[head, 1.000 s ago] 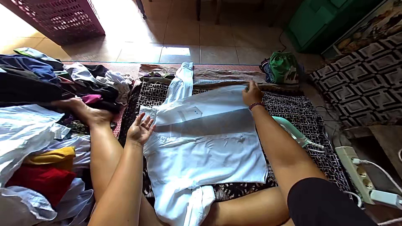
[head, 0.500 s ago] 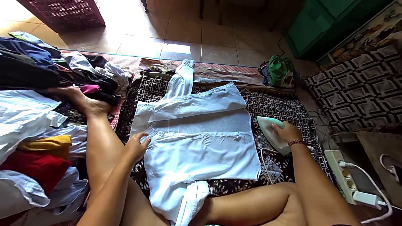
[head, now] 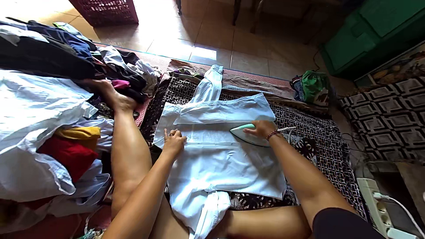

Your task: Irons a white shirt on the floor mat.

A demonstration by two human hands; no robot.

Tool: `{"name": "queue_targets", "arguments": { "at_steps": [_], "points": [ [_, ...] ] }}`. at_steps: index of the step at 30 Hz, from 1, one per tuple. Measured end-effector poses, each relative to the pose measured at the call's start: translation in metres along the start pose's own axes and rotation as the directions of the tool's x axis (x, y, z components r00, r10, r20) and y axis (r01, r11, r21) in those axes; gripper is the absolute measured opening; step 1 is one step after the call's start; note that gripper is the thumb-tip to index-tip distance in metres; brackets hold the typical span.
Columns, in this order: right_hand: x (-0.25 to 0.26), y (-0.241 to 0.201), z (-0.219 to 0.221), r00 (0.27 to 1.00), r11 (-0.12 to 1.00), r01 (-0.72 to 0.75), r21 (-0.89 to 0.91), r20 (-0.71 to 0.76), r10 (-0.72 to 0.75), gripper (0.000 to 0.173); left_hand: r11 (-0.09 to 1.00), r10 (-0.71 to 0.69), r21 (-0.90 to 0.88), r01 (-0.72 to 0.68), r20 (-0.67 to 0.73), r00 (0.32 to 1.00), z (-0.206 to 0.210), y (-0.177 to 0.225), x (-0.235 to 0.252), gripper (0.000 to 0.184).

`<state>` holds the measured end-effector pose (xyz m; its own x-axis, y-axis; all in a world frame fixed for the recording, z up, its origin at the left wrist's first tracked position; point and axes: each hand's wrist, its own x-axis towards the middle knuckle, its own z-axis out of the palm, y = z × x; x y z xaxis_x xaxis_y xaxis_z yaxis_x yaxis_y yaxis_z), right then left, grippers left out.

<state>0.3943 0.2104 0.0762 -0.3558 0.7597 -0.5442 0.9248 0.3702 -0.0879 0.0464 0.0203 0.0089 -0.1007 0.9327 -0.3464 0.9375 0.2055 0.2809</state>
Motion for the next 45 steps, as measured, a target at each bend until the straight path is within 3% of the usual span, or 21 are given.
{"name": "queue_targets", "arguments": {
  "at_steps": [6,12,14,17,20,25,27,31,34,39,43,45],
  "points": [
    [0.006,-0.031,0.002,0.99,0.993,0.122,-0.006,0.065,-0.121,0.066,0.999,0.031,-0.036,-0.03,0.031,0.999,-0.047,0.012,-0.061,0.021],
    [0.006,-0.182,0.014,0.952,0.96,0.281,0.007,0.128,-0.279,0.063,0.988,-0.108,-0.088,0.124,0.16,0.981,-0.056,-0.005,-0.079,0.018],
    [0.013,-0.225,0.017,0.939,0.947,0.316,0.051,0.125,-0.32,0.062,0.973,-0.124,-0.179,0.146,0.126,0.984,-0.057,-0.016,-0.076,0.02],
    [0.02,-0.264,0.019,0.935,0.94,0.325,0.107,0.112,-0.336,0.06,0.906,-0.201,-0.386,0.172,-0.036,0.979,-0.048,-0.035,-0.067,0.037],
    [0.017,-0.261,0.024,0.921,0.93,0.361,0.074,0.126,-0.368,0.06,0.844,-0.379,-0.442,0.302,-0.096,0.92,-0.04,-0.047,-0.054,0.034],
    [-0.011,-0.231,0.034,0.822,0.83,0.553,-0.078,0.214,-0.528,0.057,0.827,-0.382,-0.397,0.398,0.122,0.916,-0.043,-0.051,-0.044,0.041],
    [-0.018,-0.232,0.035,0.859,0.861,0.503,-0.072,0.15,-0.489,0.055,0.839,-0.36,-0.365,0.403,0.184,0.915,-0.043,-0.049,-0.039,0.043],
    [0.006,-0.246,0.025,0.977,0.974,0.209,0.083,0.013,-0.211,0.054,0.849,-0.353,-0.348,0.398,0.188,0.917,-0.034,-0.05,-0.032,0.035],
    [0.018,-0.252,0.016,0.986,0.983,0.163,0.079,0.02,-0.166,0.057,0.847,-0.351,-0.36,0.39,0.172,0.92,-0.034,-0.052,-0.034,0.036],
    [0.01,-0.249,0.024,0.96,0.96,0.28,0.022,0.026,-0.28,0.054,0.862,-0.324,-0.369,0.347,0.124,0.938,-0.033,-0.051,-0.031,0.055],
    [0.017,-0.228,0.017,0.993,0.983,0.101,0.156,-0.07,-0.091,0.055,0.865,-0.332,-0.354,0.356,0.129,0.934,-0.023,-0.047,-0.024,0.064],
    [0.028,-0.196,0.017,0.995,0.982,0.033,0.187,-0.103,-0.014,0.061,0.864,-0.331,-0.357,0.356,0.13,0.935,-0.02,-0.05,-0.024,0.065]
  ]
}}
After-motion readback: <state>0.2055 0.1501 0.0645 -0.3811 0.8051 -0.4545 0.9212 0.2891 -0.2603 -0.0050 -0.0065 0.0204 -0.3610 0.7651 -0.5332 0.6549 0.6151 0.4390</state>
